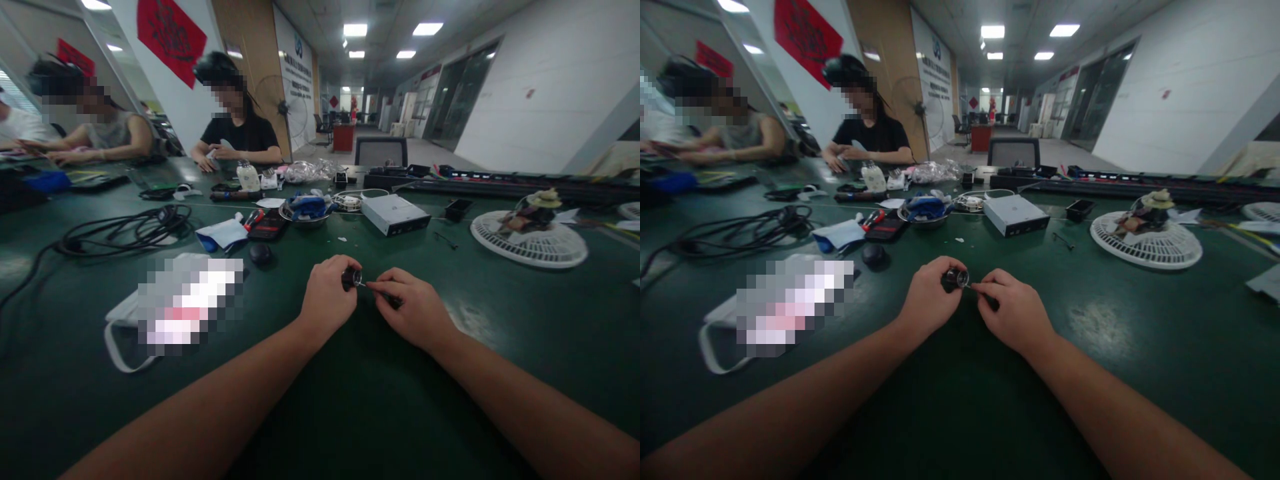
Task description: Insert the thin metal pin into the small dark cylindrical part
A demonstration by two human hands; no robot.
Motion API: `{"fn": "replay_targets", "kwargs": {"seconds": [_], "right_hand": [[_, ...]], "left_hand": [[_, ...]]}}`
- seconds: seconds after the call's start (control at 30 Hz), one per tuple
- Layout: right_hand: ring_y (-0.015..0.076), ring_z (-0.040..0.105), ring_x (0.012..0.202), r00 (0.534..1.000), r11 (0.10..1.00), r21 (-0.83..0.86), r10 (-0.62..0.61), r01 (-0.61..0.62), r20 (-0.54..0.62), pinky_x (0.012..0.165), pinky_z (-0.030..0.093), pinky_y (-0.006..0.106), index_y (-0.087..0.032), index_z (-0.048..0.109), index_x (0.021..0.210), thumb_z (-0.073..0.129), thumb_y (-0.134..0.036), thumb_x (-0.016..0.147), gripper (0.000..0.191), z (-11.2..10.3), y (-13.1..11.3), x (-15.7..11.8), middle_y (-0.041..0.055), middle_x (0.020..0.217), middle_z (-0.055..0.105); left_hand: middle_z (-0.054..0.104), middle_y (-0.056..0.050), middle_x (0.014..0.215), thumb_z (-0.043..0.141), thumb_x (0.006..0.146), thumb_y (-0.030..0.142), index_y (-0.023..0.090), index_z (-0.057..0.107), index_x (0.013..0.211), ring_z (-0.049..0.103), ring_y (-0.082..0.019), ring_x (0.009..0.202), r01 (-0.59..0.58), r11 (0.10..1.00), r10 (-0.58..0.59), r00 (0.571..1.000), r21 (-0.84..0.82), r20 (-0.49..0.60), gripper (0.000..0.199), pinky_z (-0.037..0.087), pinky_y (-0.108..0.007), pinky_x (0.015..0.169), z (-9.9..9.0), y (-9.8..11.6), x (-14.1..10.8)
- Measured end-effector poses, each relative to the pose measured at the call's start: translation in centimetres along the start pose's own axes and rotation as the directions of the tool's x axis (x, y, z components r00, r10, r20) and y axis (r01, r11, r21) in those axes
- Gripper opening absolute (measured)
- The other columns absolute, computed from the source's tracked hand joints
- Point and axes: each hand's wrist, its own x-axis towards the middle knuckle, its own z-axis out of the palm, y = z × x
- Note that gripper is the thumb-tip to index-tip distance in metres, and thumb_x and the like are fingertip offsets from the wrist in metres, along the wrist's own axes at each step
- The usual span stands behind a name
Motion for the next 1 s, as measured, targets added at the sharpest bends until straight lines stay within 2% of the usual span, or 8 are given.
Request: {"fn": "replay_targets", "kwargs": {"seconds": [0.1,0.23,0.43,0.53,0.67,0.77,0.87,1.0], "right_hand": [[0.0201,0.068,0.087,0.999,0.999,-0.031,0.021,-0.022,-0.037,0.077,0.055,0.037,-0.025,0.075,0.111,0.055,-0.021,0.090,0.029,0.01,-0.01,-0.02,0.0049,0.106,0.071],[0.0214,0.068,0.082,0.993,0.987,-0.108,0.114,-0.117,-0.034,0.073,0.054,0.038,-0.025,0.076,0.109,0.055,-0.025,0.091,0.027,-0.01,0.11,0.08,0.0052,0.103,0.072],[0.0195,0.068,0.086,0.999,1.000,-0.022,0.008,-0.008,0.036,0.075,0.054,0.034,-0.025,0.074,0.111,0.055,-0.020,0.090,0.028,-0.17,-0.14,0.05,0.0040,0.103,0.072],[0.0196,0.068,0.085,0.999,0.998,-0.042,0.048,-0.048,-0.014,0.076,0.054,0.035,-0.022,0.074,0.112,0.054,-0.022,0.092,0.028,-0.11,-0.13,0.01,0.0051,0.104,0.072],[0.0198,0.067,0.081,0.992,0.987,-0.097,0.122,-0.125,-0.034,0.072,0.053,0.036,-0.022,0.076,0.109,0.055,-0.023,0.092,0.027,-0.04,0.01,0.05,0.0047,0.102,0.072],[0.0180,0.067,0.081,0.997,0.996,-0.060,0.071,-0.071,-0.004,0.073,0.053,0.034,-0.022,0.075,0.108,0.056,-0.021,0.090,0.026,-0.12,0.00,0.05,0.0037,0.100,0.071],[0.0162,0.067,0.083,1.000,1.000,0.010,-0.024,0.024,0.012,0.074,0.054,0.031,-0.022,0.074,0.111,0.056,-0.018,0.090,0.028,-0.14,-0.01,-0.03,0.0036,0.102,0.071],[0.0173,0.067,0.082,0.997,0.999,-0.025,0.038,-0.040,-0.066,0.075,0.054,0.033,-0.022,0.075,0.108,0.054,-0.021,0.092,0.026,0.03,0.14,-0.01,0.0045,0.101,0.071]], "left_hand": [[0.071,-0.001,0.097,0.061,0.073,0.000,0.023,0.065,0.094,0.065,-0.023,0.095,-0.030,1.000,0.030,0.998,-0.004,0.054,0.031,0.049,-0.043,0.086,-0.04,0.08,0.01],[0.071,-0.001,0.100,0.061,0.074,0.002,0.023,0.065,0.096,0.064,-0.024,0.098,-0.023,1.000,0.023,0.999,0.002,0.044,0.031,0.049,-0.044,0.088,-0.17,0.21,-0.01],[0.071,-0.002,0.100,0.061,0.072,-0.001,0.022,0.065,0.095,0.064,-0.024,0.098,-0.009,1.000,0.008,0.999,0.016,0.054,0.033,0.049,-0.044,0.087,-0.20,0.18,-0.03],[0.071,-0.002,0.099,0.060,0.073,0.000,0.022,0.065,0.095,0.064,-0.024,0.098,-0.044,0.999,0.042,0.995,0.012,0.092,0.031,0.048,-0.043,0.087,-0.14,0.22,-0.01],[0.071,-0.001,0.100,0.060,0.073,0.001,0.023,0.065,0.098,0.064,-0.023,0.098,-0.016,1.000,0.015,0.999,0.018,0.044,0.033,0.048,-0.041,0.089,-0.09,0.31,-0.03],[0.071,0.000,0.101,0.061,0.072,0.001,0.023,0.064,0.100,0.064,-0.022,0.098,0.015,1.000,-0.016,1.000,0.020,0.008,0.035,0.048,-0.041,0.091,-0.08,0.32,-0.07],[0.071,-0.001,0.102,0.061,0.072,0.001,0.023,0.064,0.100,0.064,-0.022,0.099,-0.003,1.000,0.002,0.999,0.024,0.042,0.036,0.047,-0.040,0.091,-0.08,0.32,-0.08],[0.071,0.000,0.102,0.060,0.075,0.002,0.023,0.063,0.099,0.064,-0.023,0.099,-0.042,0.999,0.040,0.996,0.028,0.082,0.032,0.047,-0.041,0.090,-0.07,0.36,-0.10]]}}
